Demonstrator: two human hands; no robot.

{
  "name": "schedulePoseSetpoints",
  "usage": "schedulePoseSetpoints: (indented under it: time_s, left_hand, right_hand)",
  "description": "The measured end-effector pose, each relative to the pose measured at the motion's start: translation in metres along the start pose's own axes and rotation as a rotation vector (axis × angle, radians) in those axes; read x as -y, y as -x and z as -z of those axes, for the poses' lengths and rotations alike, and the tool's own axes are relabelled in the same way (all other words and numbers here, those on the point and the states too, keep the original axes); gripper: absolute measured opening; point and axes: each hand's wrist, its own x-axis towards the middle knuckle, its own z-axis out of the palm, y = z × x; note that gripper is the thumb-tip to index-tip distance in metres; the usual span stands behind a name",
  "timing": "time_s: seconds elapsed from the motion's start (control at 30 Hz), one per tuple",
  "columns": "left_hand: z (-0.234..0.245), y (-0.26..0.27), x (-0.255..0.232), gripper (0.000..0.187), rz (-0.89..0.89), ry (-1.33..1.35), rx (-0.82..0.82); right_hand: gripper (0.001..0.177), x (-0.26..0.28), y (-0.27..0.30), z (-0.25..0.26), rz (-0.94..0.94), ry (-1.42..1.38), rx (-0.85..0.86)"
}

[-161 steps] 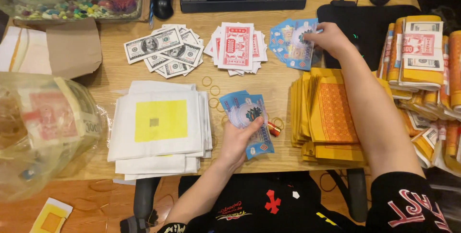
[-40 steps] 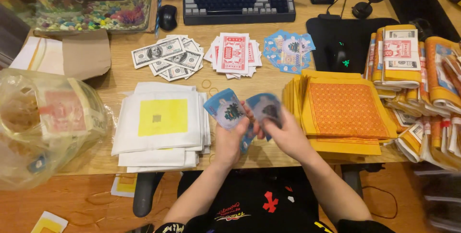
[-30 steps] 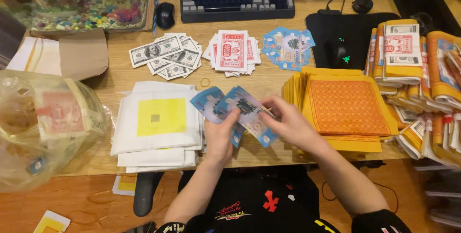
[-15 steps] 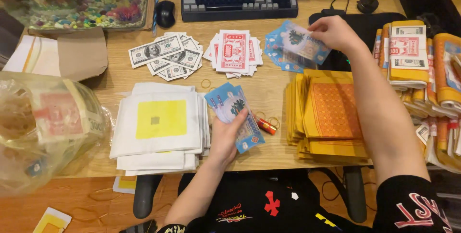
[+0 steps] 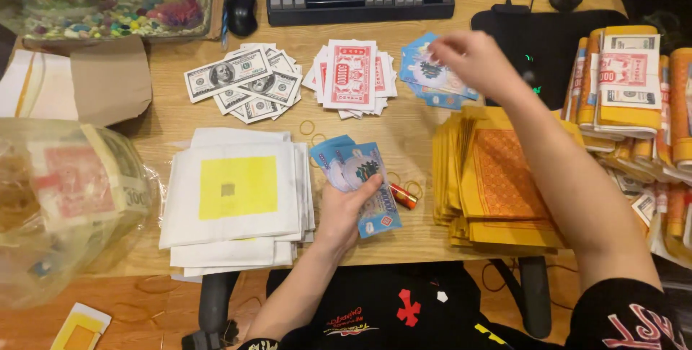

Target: The person sorts stacks of paper currency by denomination and color, then places them into padded envelopes. They handle blue, red, and black bills, organizing them into neat piles before inserting them into yellow envelopes.

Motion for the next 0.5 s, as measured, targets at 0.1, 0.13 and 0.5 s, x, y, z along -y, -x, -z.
schedulePoseSetpoints:
  time_s: [0.1,0.13,0.5]
  left_hand:
    - [0.001,-0.002,-0.002,0.034,-0.093,0.005,0.048]
    - [0.001,0.0,0.0,0.034,-0.091,0.006,0.047]
    - [-0.017,0.038,0.0,0.029,-0.054,0.203,0.118]
  right_hand:
    - [0.026,0.079,0.077,-0.021,0.105,-0.212,0.213]
    - [0.026,0.083,0.096,-0.037,0.103,-0.213,0.214]
    - [0.021,0.074,0.173,-0.104,0.322,-0.286,-0.505]
